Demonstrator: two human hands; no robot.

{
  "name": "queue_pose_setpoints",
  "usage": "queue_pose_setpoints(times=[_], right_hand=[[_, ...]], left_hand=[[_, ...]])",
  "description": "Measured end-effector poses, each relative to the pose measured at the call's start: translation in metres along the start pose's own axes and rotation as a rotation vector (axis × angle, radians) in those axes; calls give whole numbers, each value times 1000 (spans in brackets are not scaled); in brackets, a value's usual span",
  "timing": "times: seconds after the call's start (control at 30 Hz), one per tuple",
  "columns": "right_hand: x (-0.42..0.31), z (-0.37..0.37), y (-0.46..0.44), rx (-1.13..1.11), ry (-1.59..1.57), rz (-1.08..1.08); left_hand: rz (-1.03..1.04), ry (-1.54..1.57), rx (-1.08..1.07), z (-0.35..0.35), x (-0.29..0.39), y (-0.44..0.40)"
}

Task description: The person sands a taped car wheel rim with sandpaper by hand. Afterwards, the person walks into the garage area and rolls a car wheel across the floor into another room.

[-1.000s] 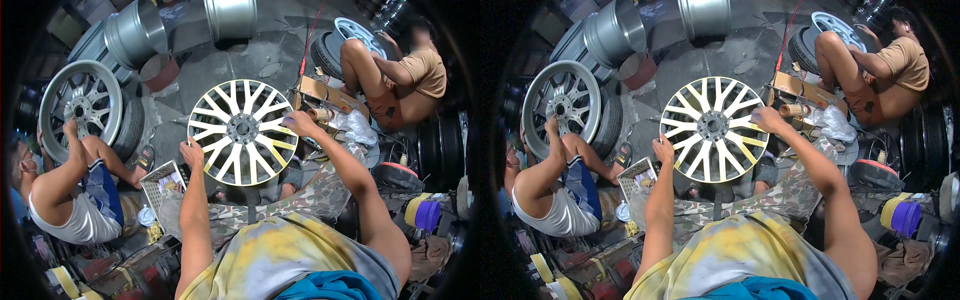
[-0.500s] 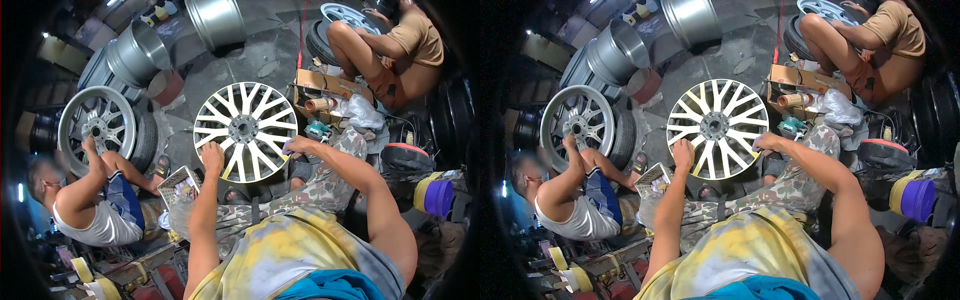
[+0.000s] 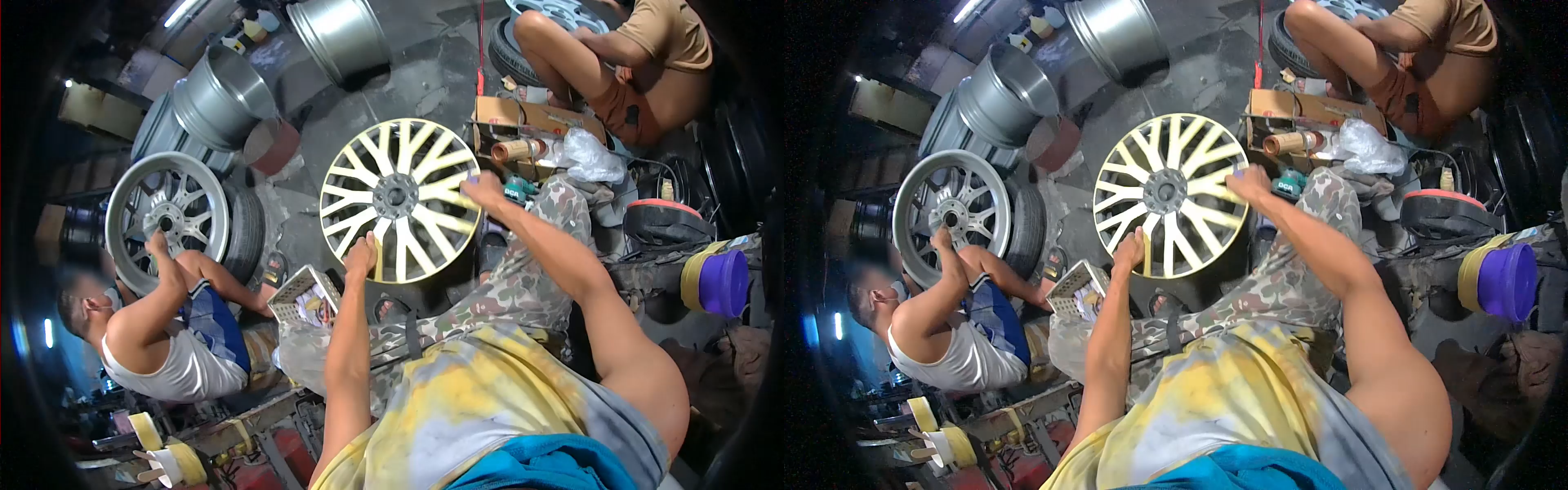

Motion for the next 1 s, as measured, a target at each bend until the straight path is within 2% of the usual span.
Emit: queue_pose_setpoints(times=[0.07, 0.1, 0.13, 0.17, 0.23, 0.3, 0.33, 0.37, 0.43, 0.47, 0.5, 0.53, 0.6, 0.63, 0.7, 0.77, 0.83, 0.9, 0.93, 1.0], right_hand=[[-39, -27, 8, 47, -92, -171], [-47, -29, -5, 27, -69, -177], [-53, -27, -16, -1, -39, -211], [-49, -19, -38, -45, 21, -217], [-54, -11, -43, -36, 79, -270], [-57, 6, -33, 101, 196, -502], [-73, 0, -4, 88, 172, -552], [-83, -6, 15, -20, 172, -673], [-81, 7, 23, -315, 190, -765], [-77, 14, 32, -390, 179, -884], [-88, 9, 56, -656, 153, -624], [-88, 9, 73, -711, 162, -718], [-84, 17, 92, -804, 179, -839], [-81, 24, 97, -844, 183, -864], [-80, 29, 104, -865, 128, -889], [-83, 26, 104, -939, 65, -741], [-84, 27, 101, -878, 87, -755], [-87, 30, 94, -713, 70, -844], [-90, 25, 90, -740, 60, -785], [-96, 20, 75, -726, 57, -799]], left_hand=[[69, 151, -107, 22, -4, 7], [102, 249, -189, 31, -2, 12], [31, 438, -333, 33, 10, 25], [152, 499, -252, 68, -6, 10], [206, 140, -176, 71, 14, 28], [173, 228, -187, 56, 28, 48], [195, 194, -200, 42, 34, 57], [217, 157, -216, 28, 39, 66], [364, 267, -18, 10, 45, 74], [367, 383, -76, 2, 47, 71], [370, 500, -132, -6, 49, 69], [369, 499, -133, -13, 56, 77], [411, 840, -428, -26, 77, 95], [408, 843, -424, -26, 82, 100], [342, 892, -728, -23, 87, 108], [330, 908, -760, -17, 82, 102], [409, 910, -759, -22, 88, 105], [435, 881, -744, -23, 91, 101], [461, 833, -707, -24, 92, 94], [504, 694, -654, -32, 96, 82]])
Point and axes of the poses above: each hand's wrist, its own y-axis away from the middle knuckle, its own z-axis out of the palm, x = y × z, the point moved 1 cm from there along -y, towards the middle knuckle, and after that the axes turned 13 degrees about -x, right-handed, at the moved point
